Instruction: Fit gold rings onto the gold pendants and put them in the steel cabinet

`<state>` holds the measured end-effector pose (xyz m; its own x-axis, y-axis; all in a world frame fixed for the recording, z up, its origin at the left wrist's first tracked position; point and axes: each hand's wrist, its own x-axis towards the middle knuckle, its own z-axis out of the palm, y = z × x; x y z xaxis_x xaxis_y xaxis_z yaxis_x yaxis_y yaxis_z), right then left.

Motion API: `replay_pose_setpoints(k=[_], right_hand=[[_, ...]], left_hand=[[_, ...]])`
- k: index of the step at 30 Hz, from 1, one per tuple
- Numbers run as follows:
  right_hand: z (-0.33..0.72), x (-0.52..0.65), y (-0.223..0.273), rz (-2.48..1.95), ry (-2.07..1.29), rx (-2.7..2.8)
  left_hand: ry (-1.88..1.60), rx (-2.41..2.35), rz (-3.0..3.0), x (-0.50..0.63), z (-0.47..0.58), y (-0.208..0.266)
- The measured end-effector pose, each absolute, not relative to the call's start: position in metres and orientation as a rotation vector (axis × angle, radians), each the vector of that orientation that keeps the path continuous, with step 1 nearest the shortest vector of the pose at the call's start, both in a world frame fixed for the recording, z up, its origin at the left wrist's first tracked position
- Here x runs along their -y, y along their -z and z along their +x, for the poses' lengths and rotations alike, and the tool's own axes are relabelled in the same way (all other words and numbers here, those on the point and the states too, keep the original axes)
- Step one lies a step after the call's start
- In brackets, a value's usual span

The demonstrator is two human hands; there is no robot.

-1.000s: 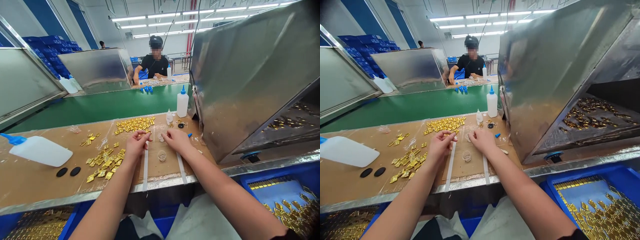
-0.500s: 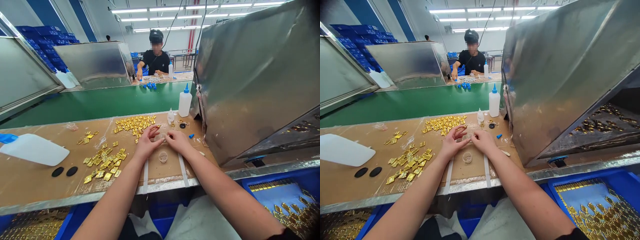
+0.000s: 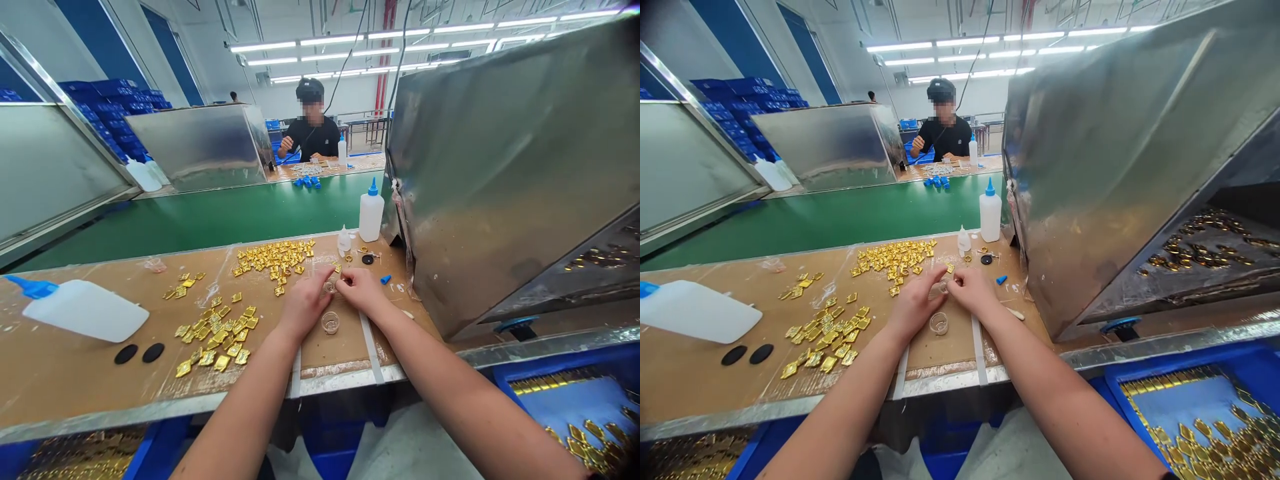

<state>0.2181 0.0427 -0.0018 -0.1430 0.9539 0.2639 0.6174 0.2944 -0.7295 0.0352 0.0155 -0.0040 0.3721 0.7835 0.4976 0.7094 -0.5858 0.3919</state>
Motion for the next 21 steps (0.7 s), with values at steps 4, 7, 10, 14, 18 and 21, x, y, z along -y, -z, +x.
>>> replay_pose_setpoints(k=[4,7,10,14,18,21], right_hand=[[0.218,-0.047,0.008,-1.343,-0.741,1.817],[0.219,-0.050,0.011,-1.309,-0.779,1.782],[0.220,-0.053,0.012,-1.269,-0.812,1.721],[0.219,-0.055,0.012,-1.217,-0.839,1.644],[0.218,-0.055,0.012,-1.178,-0.850,1.618],[0.217,-0.055,0.013,-1.163,-0.845,1.625]], left_hand=[[-0.999,-1.356,2.489,-0.016,0.036,0.005],[-1.018,-1.349,2.419,-0.016,0.035,0.005],[-1.074,-1.348,2.352,-0.014,0.035,0.002],[-1.362,-1.363,2.085,-0.008,0.033,-0.006],[-1.633,-1.325,1.542,-0.005,0.029,-0.012],[-1.651,-1.290,1.274,-0.003,0.024,-0.014]])
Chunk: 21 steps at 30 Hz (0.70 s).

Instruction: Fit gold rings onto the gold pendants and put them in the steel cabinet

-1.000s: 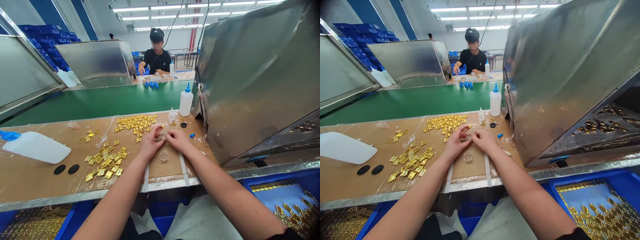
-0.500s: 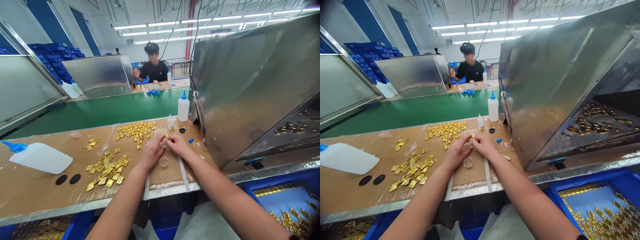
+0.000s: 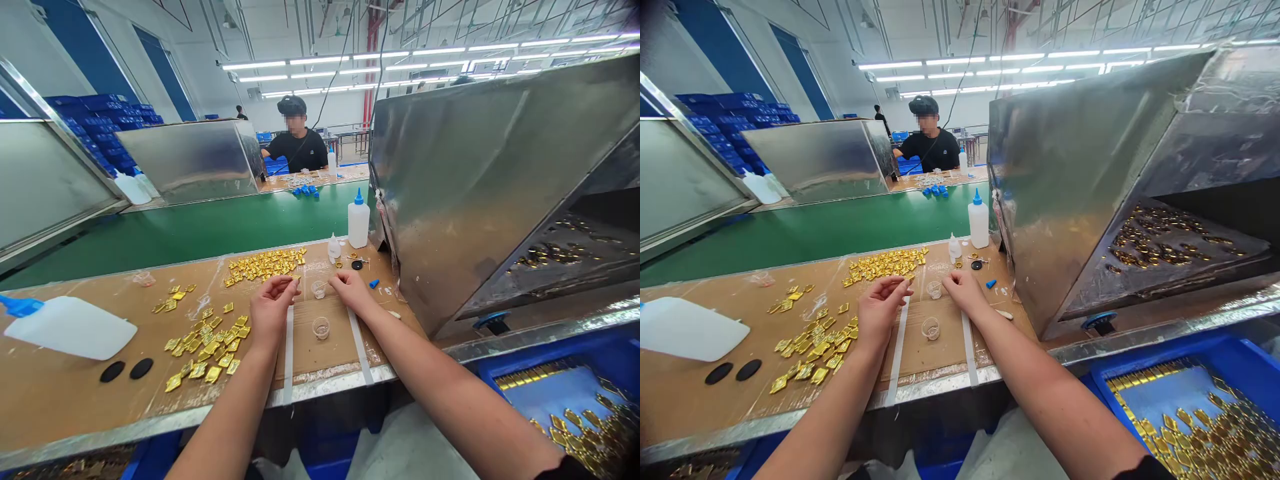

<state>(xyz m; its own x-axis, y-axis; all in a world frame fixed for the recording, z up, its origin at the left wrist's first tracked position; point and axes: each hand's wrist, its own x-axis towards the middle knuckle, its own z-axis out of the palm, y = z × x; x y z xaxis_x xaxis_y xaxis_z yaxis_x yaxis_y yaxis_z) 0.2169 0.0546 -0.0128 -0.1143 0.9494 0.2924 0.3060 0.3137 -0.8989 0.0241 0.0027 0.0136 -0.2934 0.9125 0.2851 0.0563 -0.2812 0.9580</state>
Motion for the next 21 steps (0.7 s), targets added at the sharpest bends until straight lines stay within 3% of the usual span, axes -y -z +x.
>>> replay_pose_setpoints(k=[8,21], right_hand=[[0.216,-0.055,0.015,-1.181,-0.800,1.680],[0.215,-0.045,0.007,-1.334,-0.656,1.797]], left_hand=[[-1.540,-1.322,1.195,0.001,0.017,-0.012],[-0.710,-1.731,2.229,0.011,0.022,-0.014]])
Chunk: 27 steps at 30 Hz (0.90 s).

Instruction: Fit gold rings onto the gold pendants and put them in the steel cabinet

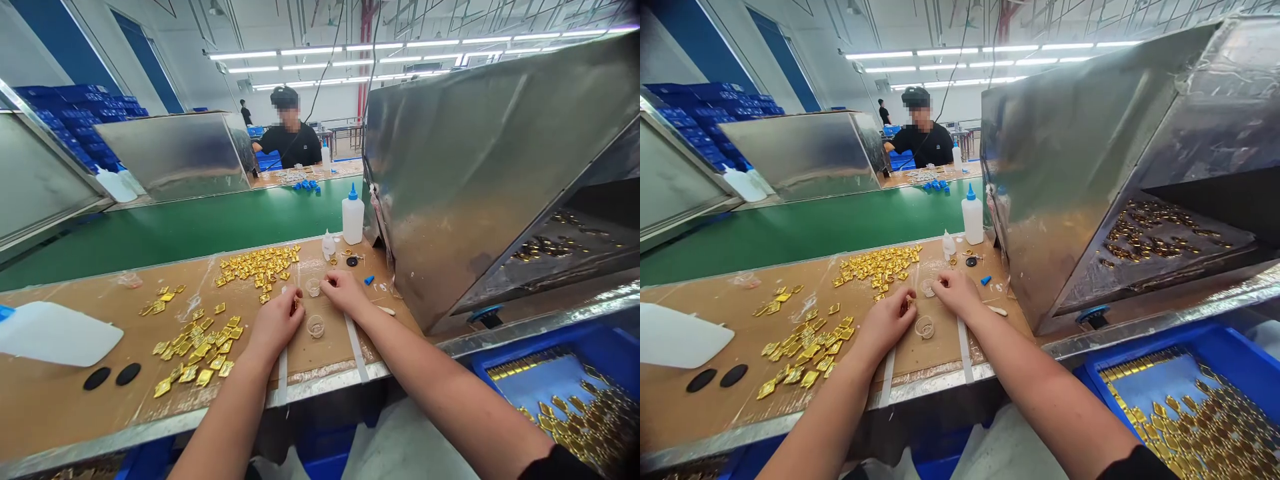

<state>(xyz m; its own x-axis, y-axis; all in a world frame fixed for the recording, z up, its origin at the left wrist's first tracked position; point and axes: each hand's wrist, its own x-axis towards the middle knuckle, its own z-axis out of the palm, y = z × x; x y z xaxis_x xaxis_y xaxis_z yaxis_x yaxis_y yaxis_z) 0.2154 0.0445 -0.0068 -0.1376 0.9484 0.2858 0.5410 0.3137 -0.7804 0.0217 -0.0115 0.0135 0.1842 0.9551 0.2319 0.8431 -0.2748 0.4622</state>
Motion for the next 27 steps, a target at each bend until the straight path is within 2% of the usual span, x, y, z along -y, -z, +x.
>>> replay_pose_setpoints(k=[10,20,27], right_hand=[[0.214,-0.040,0.001,-1.388,-0.636,1.835],[0.215,-0.040,0.000,-1.376,-0.662,1.866],[0.215,-0.040,0.001,-1.352,-0.634,1.836]], left_hand=[[-1.114,-1.568,2.043,-0.006,0.010,0.004],[-0.787,-1.567,2.297,-0.010,0.032,-0.008],[-0.838,-1.581,2.313,-0.013,0.036,-0.006]])
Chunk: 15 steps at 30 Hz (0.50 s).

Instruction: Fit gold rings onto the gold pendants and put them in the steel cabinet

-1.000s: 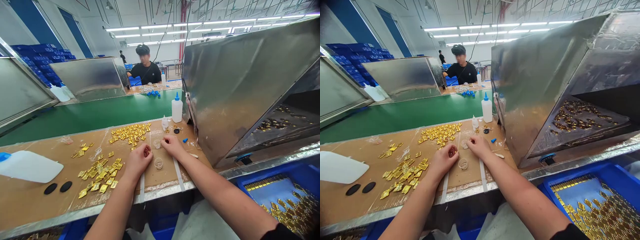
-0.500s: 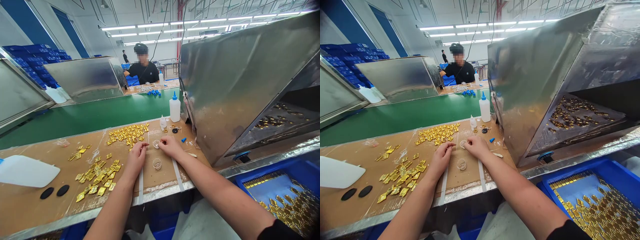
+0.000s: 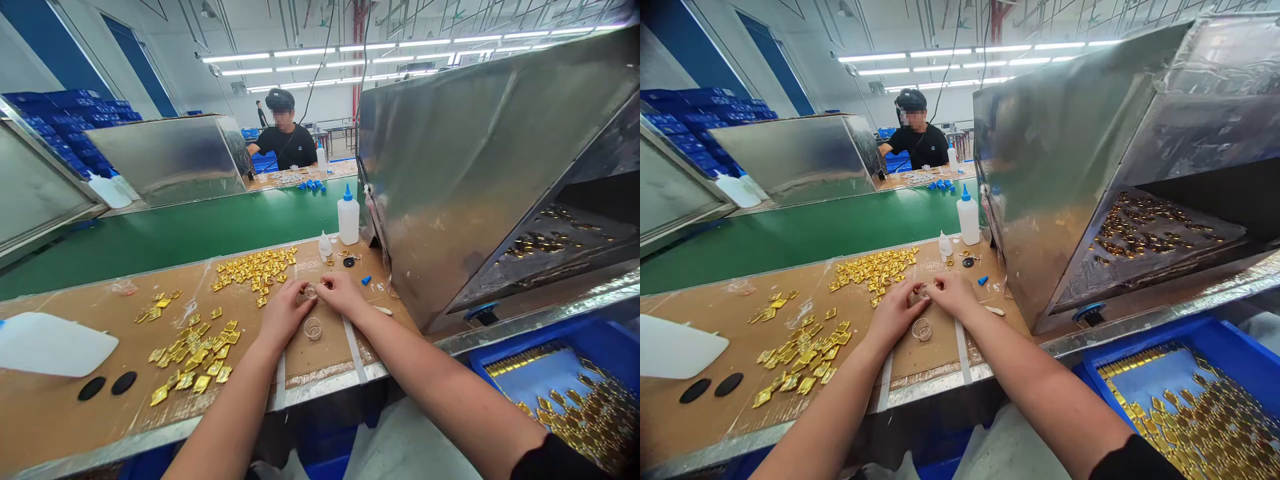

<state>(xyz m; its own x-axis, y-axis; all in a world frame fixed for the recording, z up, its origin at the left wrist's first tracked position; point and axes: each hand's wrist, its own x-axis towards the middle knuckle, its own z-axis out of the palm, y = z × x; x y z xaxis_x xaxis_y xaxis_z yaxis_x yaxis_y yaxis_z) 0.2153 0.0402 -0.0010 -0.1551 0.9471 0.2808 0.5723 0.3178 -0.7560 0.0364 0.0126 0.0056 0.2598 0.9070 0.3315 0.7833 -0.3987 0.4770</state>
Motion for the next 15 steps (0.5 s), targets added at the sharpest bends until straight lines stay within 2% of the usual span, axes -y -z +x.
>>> replay_pose_setpoints(k=[9,15], right_hand=[[0.213,-0.039,0.002,-1.474,-0.693,1.824],[0.215,-0.042,0.002,-1.526,-0.731,1.765]], left_hand=[[-0.869,-1.555,2.247,-0.020,0.031,0.001],[-1.056,-1.629,2.053,-0.032,0.008,0.018]])
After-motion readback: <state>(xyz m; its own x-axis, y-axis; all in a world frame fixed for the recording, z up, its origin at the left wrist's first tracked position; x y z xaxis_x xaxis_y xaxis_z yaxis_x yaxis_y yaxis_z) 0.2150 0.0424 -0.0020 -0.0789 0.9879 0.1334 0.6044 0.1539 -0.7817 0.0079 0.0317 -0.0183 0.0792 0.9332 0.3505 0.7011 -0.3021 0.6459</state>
